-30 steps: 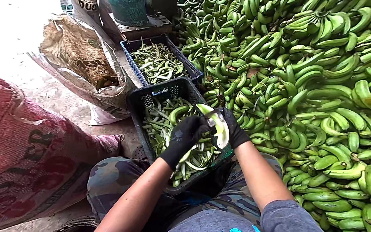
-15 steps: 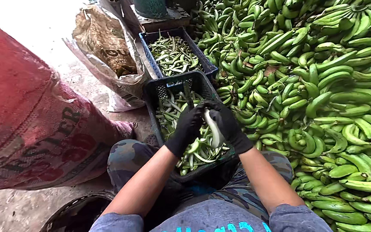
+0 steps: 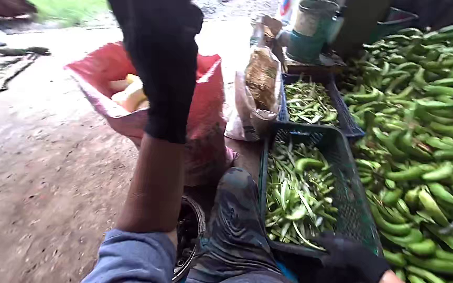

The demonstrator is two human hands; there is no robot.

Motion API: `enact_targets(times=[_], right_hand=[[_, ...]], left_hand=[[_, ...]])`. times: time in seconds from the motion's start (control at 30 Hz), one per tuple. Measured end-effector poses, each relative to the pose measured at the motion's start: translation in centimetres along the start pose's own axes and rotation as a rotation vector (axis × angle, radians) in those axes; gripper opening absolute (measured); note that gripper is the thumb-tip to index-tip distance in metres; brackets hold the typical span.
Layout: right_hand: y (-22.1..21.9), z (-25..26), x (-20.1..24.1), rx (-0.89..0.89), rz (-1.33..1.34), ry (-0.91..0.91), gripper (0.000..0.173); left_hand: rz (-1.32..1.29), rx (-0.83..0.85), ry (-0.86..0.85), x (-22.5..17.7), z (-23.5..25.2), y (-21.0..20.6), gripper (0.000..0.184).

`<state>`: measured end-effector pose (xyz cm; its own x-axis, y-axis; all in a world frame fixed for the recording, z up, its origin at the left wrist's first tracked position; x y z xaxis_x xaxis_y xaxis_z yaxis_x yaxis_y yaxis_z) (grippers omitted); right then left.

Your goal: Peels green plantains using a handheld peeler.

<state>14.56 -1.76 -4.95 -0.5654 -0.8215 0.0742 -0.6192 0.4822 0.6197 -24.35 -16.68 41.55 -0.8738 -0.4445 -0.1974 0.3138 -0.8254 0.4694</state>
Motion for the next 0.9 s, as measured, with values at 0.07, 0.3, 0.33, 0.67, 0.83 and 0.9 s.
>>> enact_targets(times=[0.07, 0.3, 0.33, 0.67, 0.83, 0.9], right_hand=[[-0.9, -0.1, -0.6, 0.041, 0.014, 0.027, 0.050], [3.5, -0.3, -2.9, -0.195, 0.346, 0.150, 0.032], [5.0, -1.5, -3.3, -0.206, 0.415, 0.145, 0.033], [19.6, 0.3, -12.1, -0.698, 0.324, -0.300, 0.037], [21.3, 10.1, -9.4, -0.567, 0.608, -0.459, 0.067], [20.8, 13.6, -9.1, -0.526, 0.698, -0.583, 0.084]], left_hand=[[0.027, -0.159, -0.245, 1.4, -1.1, -2.1, 0.035], [-0.895, 0.207, 0.144, -7.9, -8.2, -11.3, 0.041], [-1.031, 0.271, 0.175, -8.7, -9.4, -13.1, 0.042], [-1.450, 0.622, 0.711, -10.4, -18.4, -21.8, 0.030], [-1.484, 0.780, 0.712, -11.4, -18.9, -23.2, 0.037], [-1.475, 0.798, 0.761, -11.8, -19.1, -23.8, 0.035]])
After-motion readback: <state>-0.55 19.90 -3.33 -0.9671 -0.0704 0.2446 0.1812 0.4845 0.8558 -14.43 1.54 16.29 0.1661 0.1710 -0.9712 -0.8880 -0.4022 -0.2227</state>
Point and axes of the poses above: each hand's wrist, its own z-axis towards the middle knuckle, its own y-axis out of the back of the hand, x = y × z, the point moved 10 cm from there along z, towards the middle knuckle, and after that the axes turned 5 degrees about -z, right-handed, at the moved point
